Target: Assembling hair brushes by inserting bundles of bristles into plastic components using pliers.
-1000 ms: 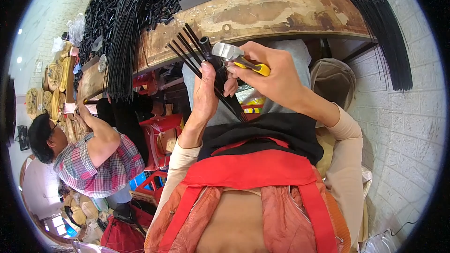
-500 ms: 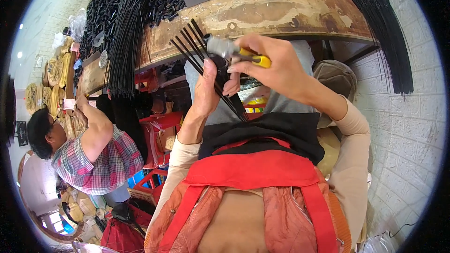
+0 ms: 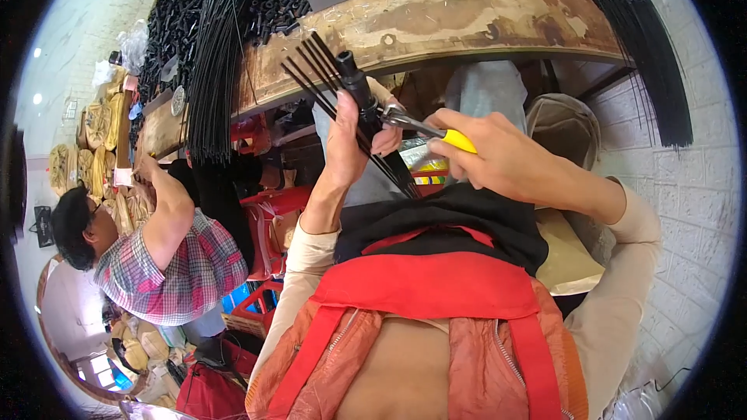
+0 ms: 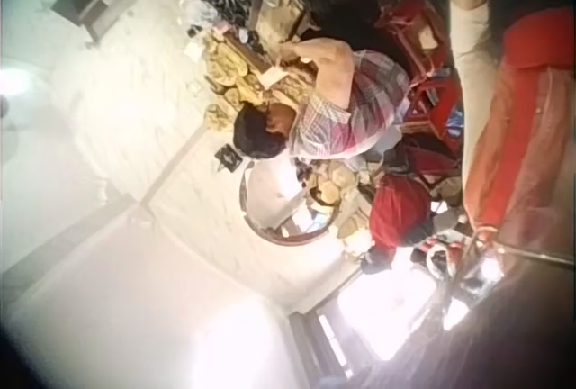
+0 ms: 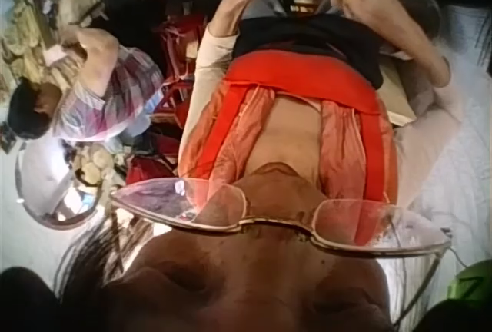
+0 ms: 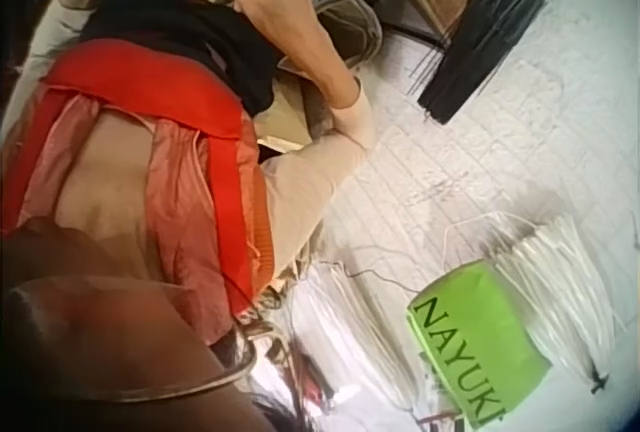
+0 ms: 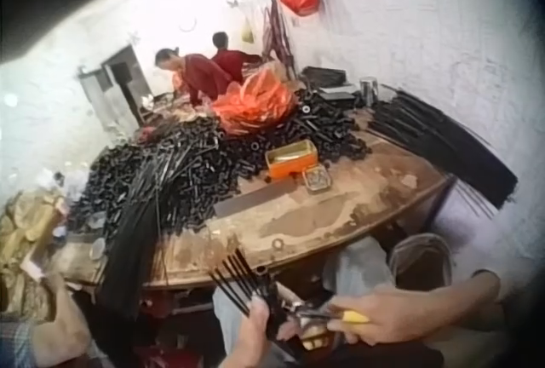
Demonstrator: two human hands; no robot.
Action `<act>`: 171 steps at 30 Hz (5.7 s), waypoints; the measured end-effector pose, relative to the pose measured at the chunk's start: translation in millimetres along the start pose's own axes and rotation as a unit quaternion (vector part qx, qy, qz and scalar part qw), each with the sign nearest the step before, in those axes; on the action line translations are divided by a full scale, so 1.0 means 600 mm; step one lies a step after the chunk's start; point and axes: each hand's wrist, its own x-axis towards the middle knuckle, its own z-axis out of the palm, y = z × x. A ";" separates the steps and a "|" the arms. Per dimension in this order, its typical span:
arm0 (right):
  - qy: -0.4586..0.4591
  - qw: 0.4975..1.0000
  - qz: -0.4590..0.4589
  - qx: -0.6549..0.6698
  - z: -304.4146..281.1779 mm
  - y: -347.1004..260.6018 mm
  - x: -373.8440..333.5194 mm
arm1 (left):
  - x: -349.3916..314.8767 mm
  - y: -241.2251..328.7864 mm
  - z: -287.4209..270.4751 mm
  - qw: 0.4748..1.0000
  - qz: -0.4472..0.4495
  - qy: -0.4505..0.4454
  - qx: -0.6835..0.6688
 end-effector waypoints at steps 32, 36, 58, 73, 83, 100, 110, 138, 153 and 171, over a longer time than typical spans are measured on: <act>-0.027 0.981 -0.095 -0.165 -0.026 0.003 0.063 | -0.021 -0.001 0.004 0.986 0.055 0.144 0.065; 0.154 0.937 -0.116 -0.293 -0.061 0.073 0.154 | -0.028 0.041 -0.087 0.937 0.025 0.343 0.054; 0.384 0.749 -0.395 0.369 -0.078 0.156 -0.156 | 0.058 -0.159 -0.017 0.696 -0.096 0.344 -0.623; -0.017 0.939 -0.073 0.337 0.022 0.071 0.096 | -0.049 -0.030 0.049 0.984 -0.012 0.173 0.049; 0.043 0.913 -0.203 0.352 0.047 0.060 0.091 | -0.044 -0.004 0.049 0.980 0.030 0.197 0.024; -0.012 0.890 -0.263 0.372 0.005 0.038 0.124 | -0.013 0.027 0.000 0.999 0.014 0.022 -0.039; 0.137 0.960 -0.244 0.029 -0.111 -0.004 0.315 | 0.011 0.011 -0.092 0.980 0.051 0.173 -0.081; -0.034 0.981 -0.170 0.089 -0.102 -0.041 0.150 | 0.025 0.054 -0.001 0.997 -0.013 0.031 -0.064; 0.016 0.965 -0.262 -0.008 -0.114 -0.040 0.033 | 0.000 0.054 0.066 1.000 -0.004 0.026 -0.010; 0.073 0.941 -0.326 0.051 -0.088 -0.008 0.032 | 0.004 0.046 0.093 0.998 0.018 0.061 -0.010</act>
